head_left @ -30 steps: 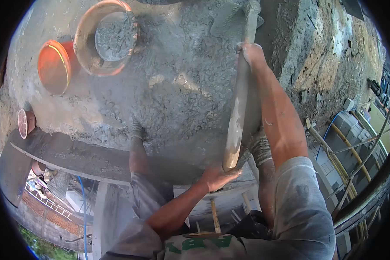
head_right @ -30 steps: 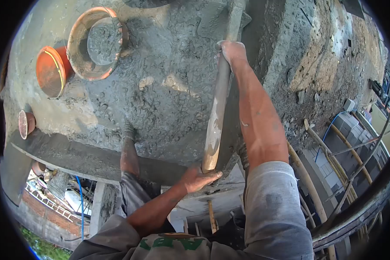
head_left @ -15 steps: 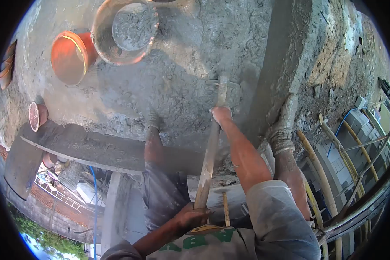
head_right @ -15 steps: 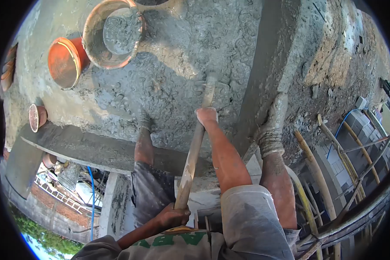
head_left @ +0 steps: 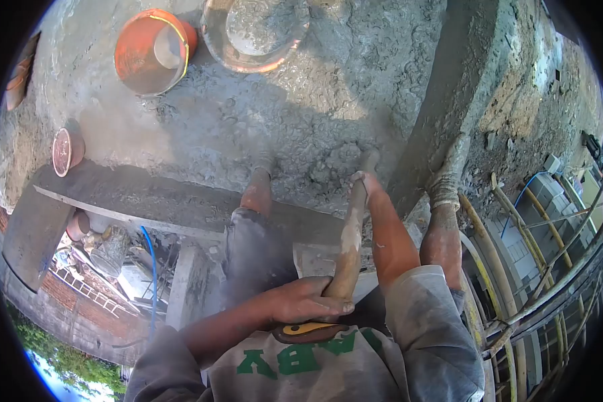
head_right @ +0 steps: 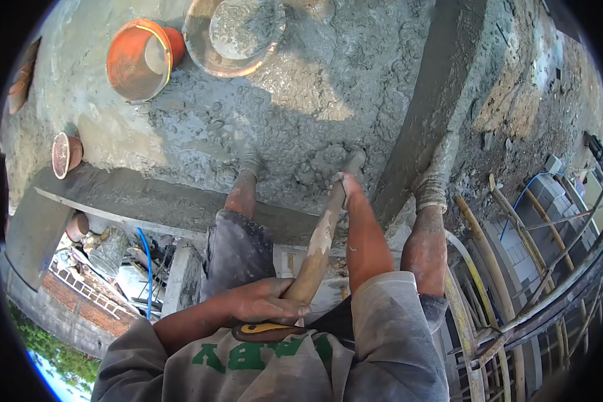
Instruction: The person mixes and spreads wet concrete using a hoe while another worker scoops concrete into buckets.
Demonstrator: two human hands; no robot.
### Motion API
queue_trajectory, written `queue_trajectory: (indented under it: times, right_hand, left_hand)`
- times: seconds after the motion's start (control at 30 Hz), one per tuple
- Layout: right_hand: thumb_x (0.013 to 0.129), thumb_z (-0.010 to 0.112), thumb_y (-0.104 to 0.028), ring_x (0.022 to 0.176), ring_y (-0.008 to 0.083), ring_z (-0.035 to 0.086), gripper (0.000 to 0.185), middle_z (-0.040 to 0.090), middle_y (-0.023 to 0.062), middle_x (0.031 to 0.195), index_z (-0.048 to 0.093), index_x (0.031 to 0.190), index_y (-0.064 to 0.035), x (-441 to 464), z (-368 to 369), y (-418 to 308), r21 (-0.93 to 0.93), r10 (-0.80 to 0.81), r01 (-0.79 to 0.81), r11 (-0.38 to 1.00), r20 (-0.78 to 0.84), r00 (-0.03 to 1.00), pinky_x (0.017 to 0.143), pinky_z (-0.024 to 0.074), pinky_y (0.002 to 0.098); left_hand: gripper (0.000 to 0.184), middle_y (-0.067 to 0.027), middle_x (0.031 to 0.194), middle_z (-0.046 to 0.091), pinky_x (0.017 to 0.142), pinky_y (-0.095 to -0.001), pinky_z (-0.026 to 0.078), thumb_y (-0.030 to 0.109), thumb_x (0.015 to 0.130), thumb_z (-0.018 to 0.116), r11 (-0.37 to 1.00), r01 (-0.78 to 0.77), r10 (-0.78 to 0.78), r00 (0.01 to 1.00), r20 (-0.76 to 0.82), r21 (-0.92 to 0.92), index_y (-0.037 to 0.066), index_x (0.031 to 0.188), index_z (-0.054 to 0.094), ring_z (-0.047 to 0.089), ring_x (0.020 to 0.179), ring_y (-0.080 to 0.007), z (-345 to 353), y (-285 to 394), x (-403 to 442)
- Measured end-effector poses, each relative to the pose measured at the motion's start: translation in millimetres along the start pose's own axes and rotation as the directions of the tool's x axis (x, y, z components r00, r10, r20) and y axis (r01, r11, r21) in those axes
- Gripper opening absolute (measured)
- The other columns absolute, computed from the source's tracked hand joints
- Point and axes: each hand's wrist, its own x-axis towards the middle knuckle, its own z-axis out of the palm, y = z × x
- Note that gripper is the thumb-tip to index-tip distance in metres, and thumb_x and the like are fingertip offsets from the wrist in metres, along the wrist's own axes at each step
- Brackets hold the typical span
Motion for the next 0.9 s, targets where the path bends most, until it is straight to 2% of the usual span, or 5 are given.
queue_trajectory:
  times: [0.3, 0.43, 0.7, 0.73, 0.9]
  right_hand:
    - [0.078, 0.058, -0.017, 0.055, 0.0231, 0.052, 0.022, 0.052, 0.0102, 0.073, 0.050, 0.093, -0.0035, -187, 157, -72, 0.436, -0.420, 0.438, 0.786, -0.142, 0.896, 0.053, 0.0498, 0.0385]
    - [0.081, 0.058, -0.016, 0.068, 0.0214, 0.057, 0.029, 0.055, 0.0099, 0.081, 0.052, 0.104, -0.0004, -199, 247, -63, 0.458, -0.612, 0.581, 0.673, -0.095, 0.785, 0.059, 0.0508, 0.0340]
    - [0.078, 0.055, -0.008, 0.070, 0.0245, 0.058, 0.022, 0.056, 0.0107, 0.080, 0.052, 0.097, 0.0022, -145, 283, -46, 0.362, -0.783, 0.738, 0.570, -0.032, 0.621, 0.064, 0.0507, 0.0418]
    - [0.077, 0.054, -0.008, 0.068, 0.0253, 0.058, 0.021, 0.055, 0.0106, 0.077, 0.052, 0.095, 0.0019, -168, 266, -60, 0.443, -0.754, 0.676, 0.589, -0.001, 0.657, 0.063, 0.0504, 0.0418]
    - [0.075, 0.054, -0.012, 0.058, 0.0243, 0.052, 0.014, 0.050, 0.0100, 0.068, 0.053, 0.084, -0.0011, -166, 163, -146, 0.565, -0.691, 0.611, 0.554, -0.097, 0.716, 0.054, 0.0482, 0.0415]
  left_hand:
    - [0.056, -0.0164, 0.085, 0.063, 0.068, -0.0342, 0.045, 0.041, 0.063, 0.072, 0.778, 0.238, -0.099, 0.961, -0.260, 0.581, 0.002, 0.102, 0.059, 0.062, 0.080, -0.0249, -35, 17, -188]
    - [0.045, -0.0174, 0.090, 0.062, 0.077, -0.0404, 0.047, 0.024, 0.057, 0.069, 0.584, 0.584, 0.171, 0.591, -0.788, 0.564, 0.006, 0.097, 0.060, 0.060, 0.088, -0.0335, -101, -103, -190]
    - [0.044, -0.0141, 0.101, 0.062, 0.082, -0.0406, 0.047, 0.022, 0.060, 0.071, 0.695, 0.644, 0.249, 0.203, -0.947, 0.321, 0.012, 0.101, 0.060, 0.058, 0.095, -0.0340, -205, -183, -126]
    - [0.044, -0.0110, 0.099, 0.064, 0.081, -0.0403, 0.047, 0.026, 0.059, 0.074, 0.586, 0.572, 0.545, 0.246, -0.801, 0.574, 0.014, 0.100, 0.062, 0.059, 0.092, -0.0334, -205, -173, -113]
    - [0.044, -0.0117, 0.086, 0.066, 0.073, -0.0423, 0.049, 0.041, 0.063, 0.069, 0.456, 0.436, 0.466, 0.625, -0.626, 0.776, 0.014, 0.098, 0.064, 0.062, 0.083, -0.0327, -180, -69, -36]
